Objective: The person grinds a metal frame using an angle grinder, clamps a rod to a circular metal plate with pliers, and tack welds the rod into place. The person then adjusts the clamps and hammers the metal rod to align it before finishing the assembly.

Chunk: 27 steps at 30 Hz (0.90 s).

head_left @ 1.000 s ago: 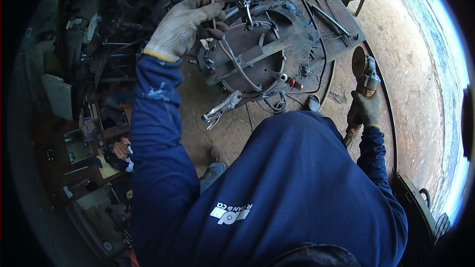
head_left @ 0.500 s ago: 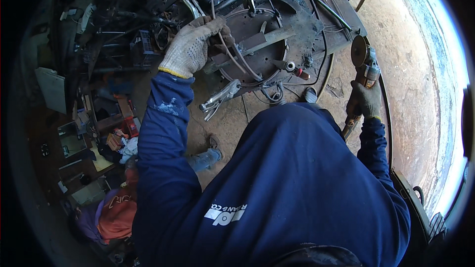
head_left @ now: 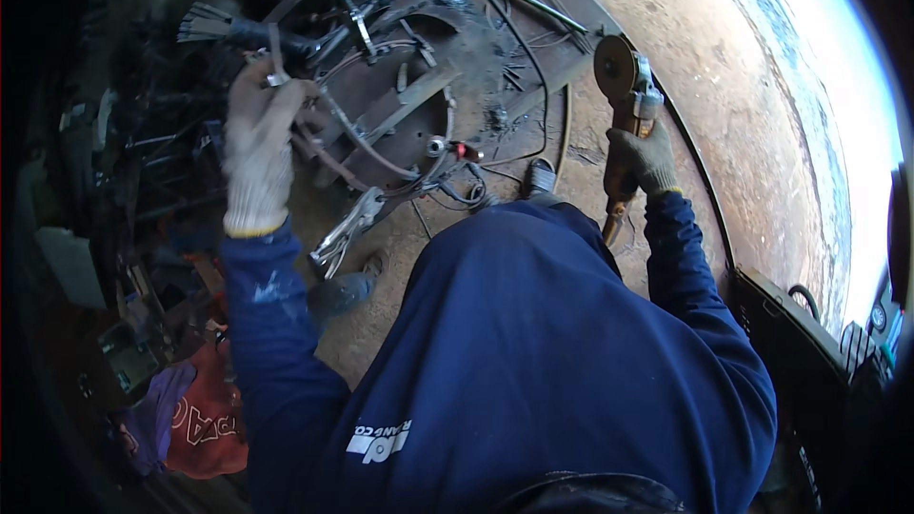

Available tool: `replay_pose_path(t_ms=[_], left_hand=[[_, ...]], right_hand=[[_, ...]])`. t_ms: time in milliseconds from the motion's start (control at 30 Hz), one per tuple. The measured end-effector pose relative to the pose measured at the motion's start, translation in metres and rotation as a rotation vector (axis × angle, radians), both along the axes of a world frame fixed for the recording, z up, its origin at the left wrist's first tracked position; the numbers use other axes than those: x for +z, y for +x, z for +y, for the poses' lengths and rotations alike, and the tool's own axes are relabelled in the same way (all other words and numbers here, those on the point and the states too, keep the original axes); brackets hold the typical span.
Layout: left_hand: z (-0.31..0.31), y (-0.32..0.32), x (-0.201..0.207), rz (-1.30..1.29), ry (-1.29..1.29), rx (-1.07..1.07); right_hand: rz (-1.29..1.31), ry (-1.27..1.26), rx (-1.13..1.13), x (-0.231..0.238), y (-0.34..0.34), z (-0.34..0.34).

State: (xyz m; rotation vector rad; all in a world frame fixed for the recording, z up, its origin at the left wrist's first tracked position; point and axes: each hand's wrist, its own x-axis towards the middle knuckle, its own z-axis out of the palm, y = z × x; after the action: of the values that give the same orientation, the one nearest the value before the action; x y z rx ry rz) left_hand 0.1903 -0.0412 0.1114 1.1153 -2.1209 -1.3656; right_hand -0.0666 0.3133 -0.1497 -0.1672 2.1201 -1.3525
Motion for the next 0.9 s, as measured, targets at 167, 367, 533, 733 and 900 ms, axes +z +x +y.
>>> replay_pose_path(t_ms=[167,367,533,733,900], left_hand=[[0.056,-0.034,0.037,0.18,-0.015,-0.139],[0.144,-0.078,0.029,0.049,-0.513,-0.689],[0.184,-0.122,-0.088,-0.168,-0.965,-0.879],[0.181,-0.169,-0.191,-0.49,0.104,-0.964],[0.203,-0.152,-0.33,-0.253,0.695,-1.019]], right_hand=[[-0.091,-0.333,-0.085,0.004,-0.035,0.017],[-0.178,-0.723,-0.131,0.037,-0.069,0.009],[-0.128,-0.868,-0.11,0.052,-0.08,0.016],[-0.264,-0.943,-0.111,0.022,-0.063,0.017],[-0.337,-0.983,-0.069,-0.003,-0.041,0.013]])
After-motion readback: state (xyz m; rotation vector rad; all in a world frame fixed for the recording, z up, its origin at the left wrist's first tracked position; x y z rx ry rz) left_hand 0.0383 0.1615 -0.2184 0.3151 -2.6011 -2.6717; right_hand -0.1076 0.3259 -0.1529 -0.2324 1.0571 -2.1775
